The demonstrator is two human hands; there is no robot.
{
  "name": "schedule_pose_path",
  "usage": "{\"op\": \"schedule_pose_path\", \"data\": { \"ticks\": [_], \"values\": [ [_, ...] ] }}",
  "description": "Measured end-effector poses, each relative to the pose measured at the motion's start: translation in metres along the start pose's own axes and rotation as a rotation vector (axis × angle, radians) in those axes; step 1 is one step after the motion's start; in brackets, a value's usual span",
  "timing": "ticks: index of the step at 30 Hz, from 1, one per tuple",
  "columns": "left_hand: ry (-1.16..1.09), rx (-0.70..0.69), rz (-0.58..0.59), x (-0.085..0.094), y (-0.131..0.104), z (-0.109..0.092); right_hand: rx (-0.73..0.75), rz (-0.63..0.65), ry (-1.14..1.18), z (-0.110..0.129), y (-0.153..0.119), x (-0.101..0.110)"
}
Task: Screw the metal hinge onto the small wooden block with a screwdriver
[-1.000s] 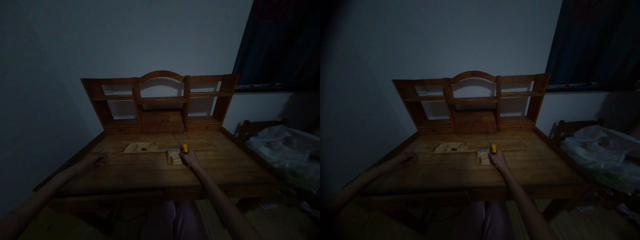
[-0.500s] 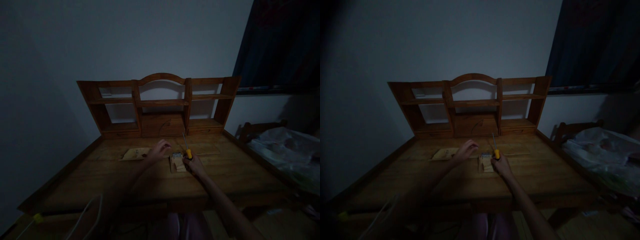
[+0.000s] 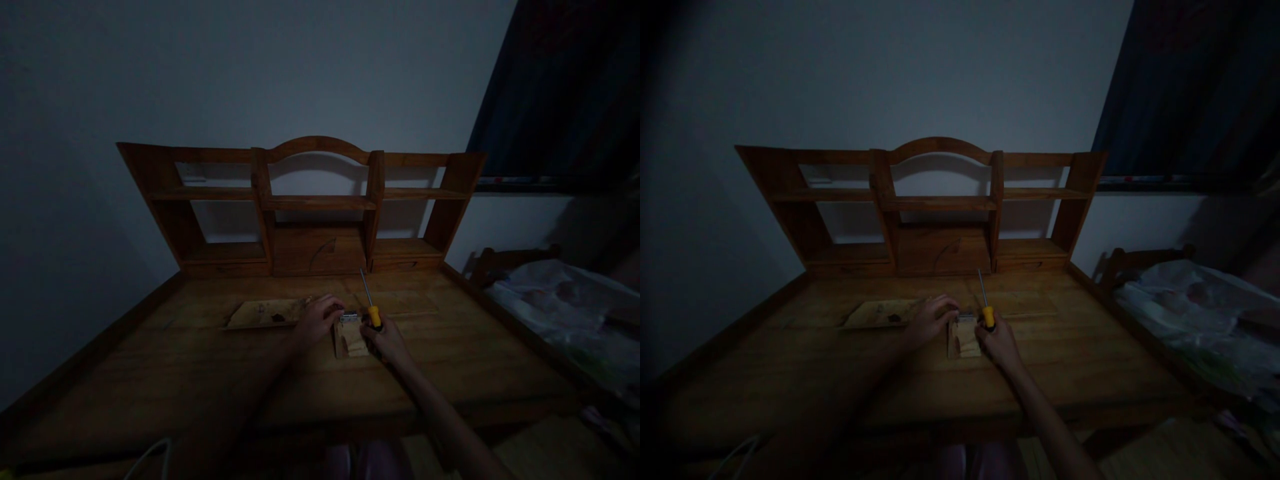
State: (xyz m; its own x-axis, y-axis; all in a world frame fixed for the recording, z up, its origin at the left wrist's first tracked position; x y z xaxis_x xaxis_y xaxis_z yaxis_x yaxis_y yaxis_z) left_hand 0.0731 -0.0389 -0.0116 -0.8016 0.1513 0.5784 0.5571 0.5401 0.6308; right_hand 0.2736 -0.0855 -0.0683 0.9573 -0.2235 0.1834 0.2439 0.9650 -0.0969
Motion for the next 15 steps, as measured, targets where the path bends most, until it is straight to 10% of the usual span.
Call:
{"op": "schedule_pose_path", "data": {
  "ticks": [15],
  "values": [
    [0.086,-0.010,0.044,-0.0037,-0.0010,0.0055,0.048,-0.057,-0.019,0.0039,-0.0022,0.0017]
  ]
}}
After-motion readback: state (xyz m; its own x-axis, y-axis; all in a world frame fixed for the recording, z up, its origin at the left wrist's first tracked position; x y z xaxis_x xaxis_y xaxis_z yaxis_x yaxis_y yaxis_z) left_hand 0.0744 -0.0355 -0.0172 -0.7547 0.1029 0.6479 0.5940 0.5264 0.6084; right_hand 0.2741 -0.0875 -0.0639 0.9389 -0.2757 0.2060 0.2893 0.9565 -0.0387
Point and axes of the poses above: each hand's wrist, its own y-axis towards the middle knuckle, its own x-axis out of the back of the hand, z = x × y, the point moved 2 cm from there along y, towards the middle knuckle, and after that the axes turned 10 degrees about -x, right-handed, at the moved point
